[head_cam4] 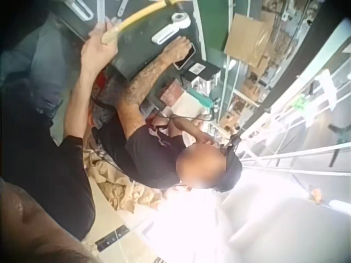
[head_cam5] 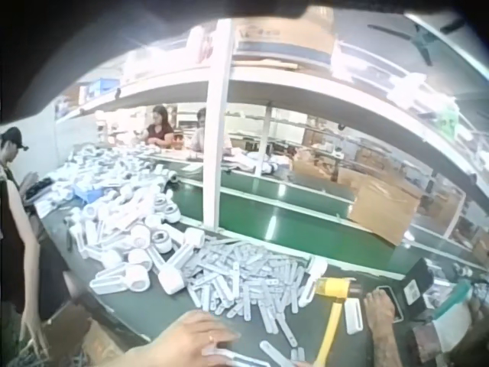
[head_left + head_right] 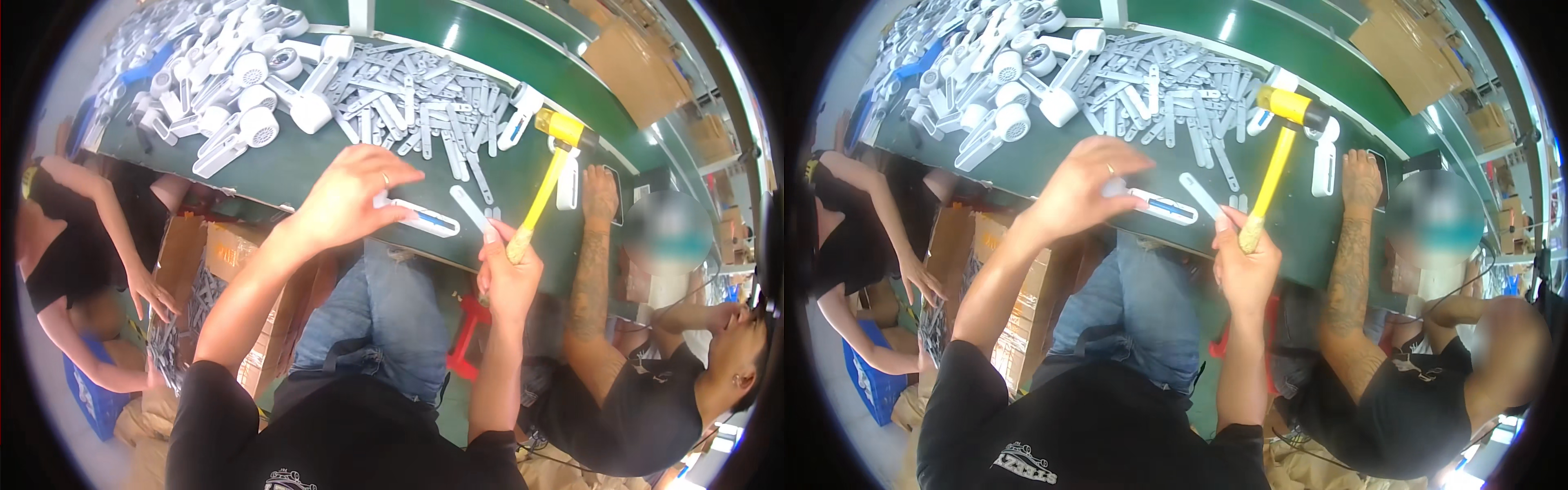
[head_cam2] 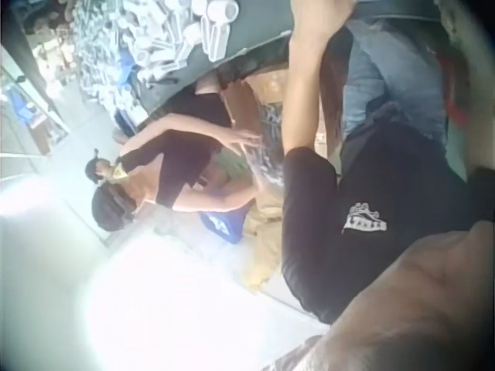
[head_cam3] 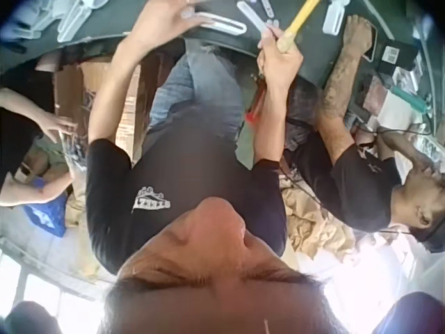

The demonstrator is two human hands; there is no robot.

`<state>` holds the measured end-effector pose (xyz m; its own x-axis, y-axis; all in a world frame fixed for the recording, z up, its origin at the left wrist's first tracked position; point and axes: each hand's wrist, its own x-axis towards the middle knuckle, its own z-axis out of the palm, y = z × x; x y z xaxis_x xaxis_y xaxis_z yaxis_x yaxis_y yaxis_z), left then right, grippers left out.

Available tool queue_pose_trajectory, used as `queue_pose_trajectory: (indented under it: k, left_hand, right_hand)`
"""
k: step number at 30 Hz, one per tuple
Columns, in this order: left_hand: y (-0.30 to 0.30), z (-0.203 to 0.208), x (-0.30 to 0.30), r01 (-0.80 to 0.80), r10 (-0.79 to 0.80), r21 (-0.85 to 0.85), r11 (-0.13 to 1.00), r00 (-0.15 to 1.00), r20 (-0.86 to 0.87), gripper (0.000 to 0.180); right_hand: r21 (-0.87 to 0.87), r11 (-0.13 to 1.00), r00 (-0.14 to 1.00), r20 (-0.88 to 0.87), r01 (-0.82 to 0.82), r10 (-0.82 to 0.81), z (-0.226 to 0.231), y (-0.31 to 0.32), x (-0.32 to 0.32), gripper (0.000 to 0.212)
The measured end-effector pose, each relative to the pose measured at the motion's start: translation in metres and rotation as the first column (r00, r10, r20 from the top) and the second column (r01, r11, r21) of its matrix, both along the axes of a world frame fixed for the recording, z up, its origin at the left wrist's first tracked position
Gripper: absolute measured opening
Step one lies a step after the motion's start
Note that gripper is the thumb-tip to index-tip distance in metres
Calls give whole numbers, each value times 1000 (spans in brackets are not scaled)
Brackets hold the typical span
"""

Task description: Assembling white plastic housings by hammering small metal components into them at an industrial workbench.

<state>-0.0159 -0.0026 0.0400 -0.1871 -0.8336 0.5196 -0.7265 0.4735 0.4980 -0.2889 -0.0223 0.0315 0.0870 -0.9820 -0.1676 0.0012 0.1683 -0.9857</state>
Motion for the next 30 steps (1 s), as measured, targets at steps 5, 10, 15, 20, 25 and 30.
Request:
queue_pose_trajectory:
  k: [5,10,15,20,25,30]
  left_hand:
    - [7,-27,-6,58,-56,-20,998,995,83,38]
    - [9,-32,-7,66,-57,-83,994,992,111,29]
    - [7,-37,-9,62,-55,-72,995,993,101,22]
    - [5,-39,-5,111,-95,-113,987,986,139,13]
    - [5,-27,-12,68,-65,-23,997,994,86,10]
    - [0,-19,-12,-8,18,271,963,999,-35,10]
  right_hand:
    - [-53,998,999,-6,41,-41,0,14,31,23]
    - [-104,994,997,-77,-34,26,-13,18,45,23]
    - [-81,996,991,-132,-37,26,-16,22,43,23]
    - [-80,996,994,-104,-29,20,-15,23,49,25]
    - [-114,993,994,-98,41,-52,-17,28,39,23]
    - [-89,992,992,-101,-87,78,-23,25,41,26]
